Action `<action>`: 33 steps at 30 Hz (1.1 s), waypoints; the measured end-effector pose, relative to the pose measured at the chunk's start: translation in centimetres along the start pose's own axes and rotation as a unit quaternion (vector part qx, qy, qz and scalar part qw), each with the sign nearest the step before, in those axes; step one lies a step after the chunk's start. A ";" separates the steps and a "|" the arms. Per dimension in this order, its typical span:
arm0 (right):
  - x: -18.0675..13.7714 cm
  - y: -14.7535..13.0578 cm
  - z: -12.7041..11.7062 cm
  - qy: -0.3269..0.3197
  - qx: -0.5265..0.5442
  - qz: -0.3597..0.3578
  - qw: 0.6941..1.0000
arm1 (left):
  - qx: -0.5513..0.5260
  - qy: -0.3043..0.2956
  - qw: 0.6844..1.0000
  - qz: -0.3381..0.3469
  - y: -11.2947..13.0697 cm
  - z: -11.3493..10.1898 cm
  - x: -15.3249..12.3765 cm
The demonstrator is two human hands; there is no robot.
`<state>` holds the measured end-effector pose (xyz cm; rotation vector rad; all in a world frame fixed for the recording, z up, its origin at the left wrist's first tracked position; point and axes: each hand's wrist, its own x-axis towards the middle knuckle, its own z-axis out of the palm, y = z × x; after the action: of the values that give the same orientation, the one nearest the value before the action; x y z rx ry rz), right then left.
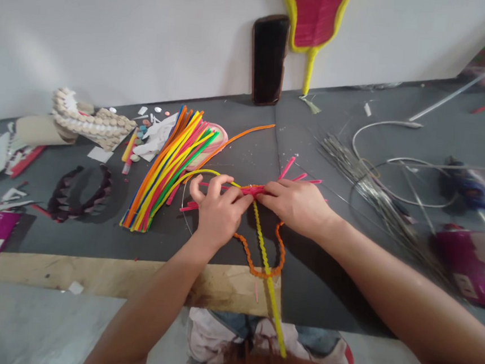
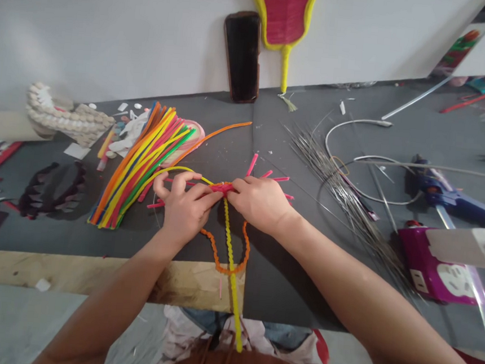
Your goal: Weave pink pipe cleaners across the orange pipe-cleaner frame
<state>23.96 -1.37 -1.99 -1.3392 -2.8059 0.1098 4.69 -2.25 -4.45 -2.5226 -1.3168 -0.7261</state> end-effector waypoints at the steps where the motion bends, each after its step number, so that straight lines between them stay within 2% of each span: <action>1: 0.0 -0.1 -0.1 -0.001 -0.003 0.001 1.000 | 0.009 0.003 1.000 0.009 0.0 -0.1 0.0; 8: -0.2 -0.8 -0.5 -0.013 -0.029 0.014 0.999 | 0.063 0.002 0.997 0.044 0.3 -0.2 -0.2; 24: -1.2 -0.4 -0.4 -0.007 -0.041 0.027 0.999 | 0.055 -0.009 0.997 0.056 0.6 -0.5 -0.4; 33: -1.2 -0.5 0.0 -0.004 -0.059 0.022 0.998 | 0.037 -0.043 0.998 0.025 0.8 -0.6 -0.6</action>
<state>24.33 -2.55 -1.91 -1.4286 -2.8298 -0.0514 4.85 -3.33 -4.23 -2.5437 -1.2781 -0.5542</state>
